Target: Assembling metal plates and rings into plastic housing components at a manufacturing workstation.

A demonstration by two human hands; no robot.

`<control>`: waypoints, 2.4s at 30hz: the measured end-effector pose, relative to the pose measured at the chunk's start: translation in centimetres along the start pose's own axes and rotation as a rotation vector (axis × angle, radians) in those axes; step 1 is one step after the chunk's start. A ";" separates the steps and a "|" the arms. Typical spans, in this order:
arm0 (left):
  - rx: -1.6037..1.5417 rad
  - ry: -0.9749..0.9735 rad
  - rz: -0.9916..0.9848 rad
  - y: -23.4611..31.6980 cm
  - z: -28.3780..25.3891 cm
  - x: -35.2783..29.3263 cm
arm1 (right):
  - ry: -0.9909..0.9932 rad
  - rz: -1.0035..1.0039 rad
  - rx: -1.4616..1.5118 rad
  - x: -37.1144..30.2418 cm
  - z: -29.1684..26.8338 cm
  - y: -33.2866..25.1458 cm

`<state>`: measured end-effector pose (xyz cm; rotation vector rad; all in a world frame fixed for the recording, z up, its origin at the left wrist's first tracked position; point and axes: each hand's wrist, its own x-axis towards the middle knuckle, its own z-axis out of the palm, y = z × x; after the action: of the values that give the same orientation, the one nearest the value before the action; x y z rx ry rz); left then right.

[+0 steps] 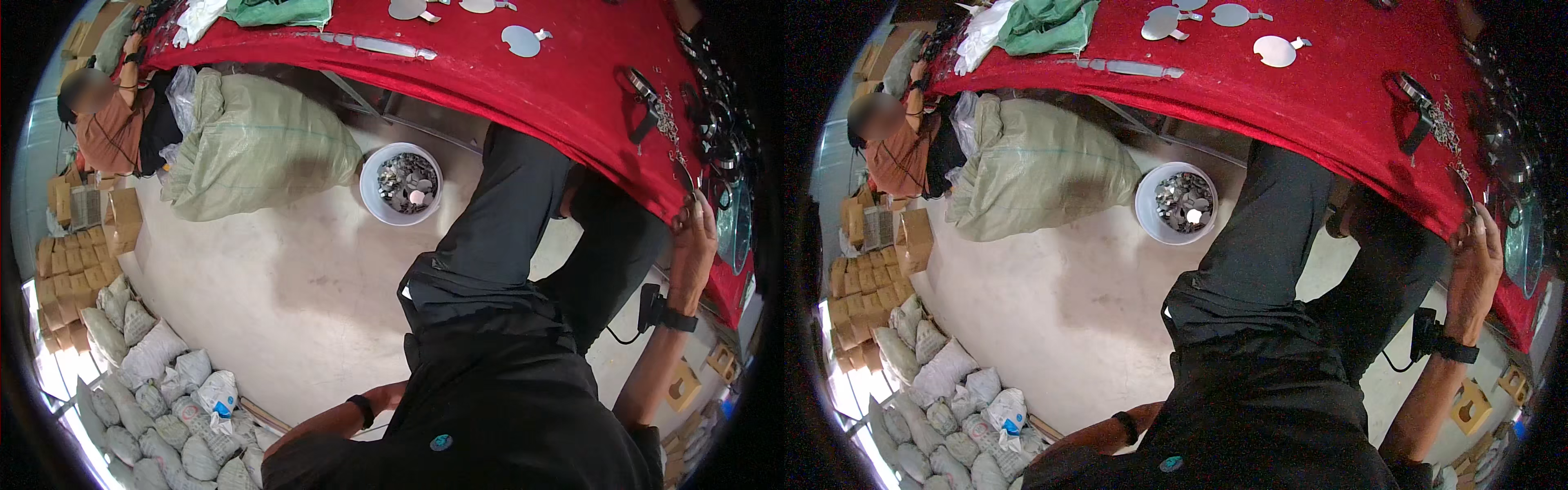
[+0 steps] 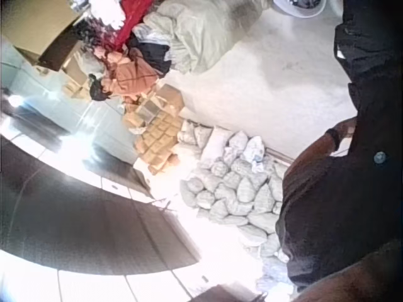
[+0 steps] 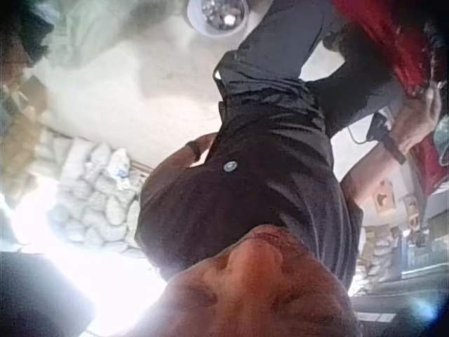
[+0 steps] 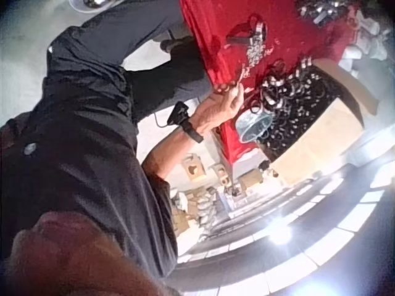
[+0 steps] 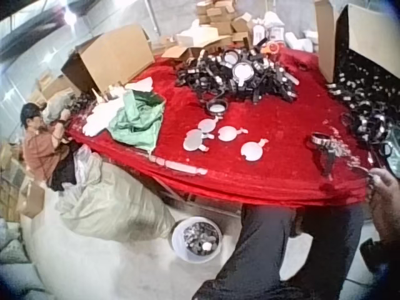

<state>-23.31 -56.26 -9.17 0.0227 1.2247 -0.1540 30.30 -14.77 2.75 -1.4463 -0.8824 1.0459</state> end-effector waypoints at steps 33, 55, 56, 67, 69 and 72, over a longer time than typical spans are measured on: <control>-1.057 -0.129 0.181 -4.7 0.7 5.2 | -0.050 0.028 0.041 -1.8 0.7 0.7; -0.394 0.127 0.531 -16.5 -0.9 9.1 | -0.024 0.035 0.073 -3.9 3.3 2.3; -0.350 0.125 0.502 -17.8 -1.3 8.9 | 0.001 0.027 0.067 -4.1 3.5 2.0; 0.144 0.184 0.328 -3.0 -8.8 13.8 | 0.000 -0.033 0.209 -4.4 4.7 0.2; 0.289 0.234 0.514 0.5 -11.4 13.1 | 0.017 -0.074 0.226 -4.3 4.6 -0.8; 1.050 0.918 0.975 9.0 -19.4 8.3 | -0.014 -0.071 0.241 -3.8 6.8 -1.5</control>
<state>-37.52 -46.33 -24.14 1.7307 1.7549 0.1090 22.70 -15.85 4.64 -1.1995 -0.7828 1.0710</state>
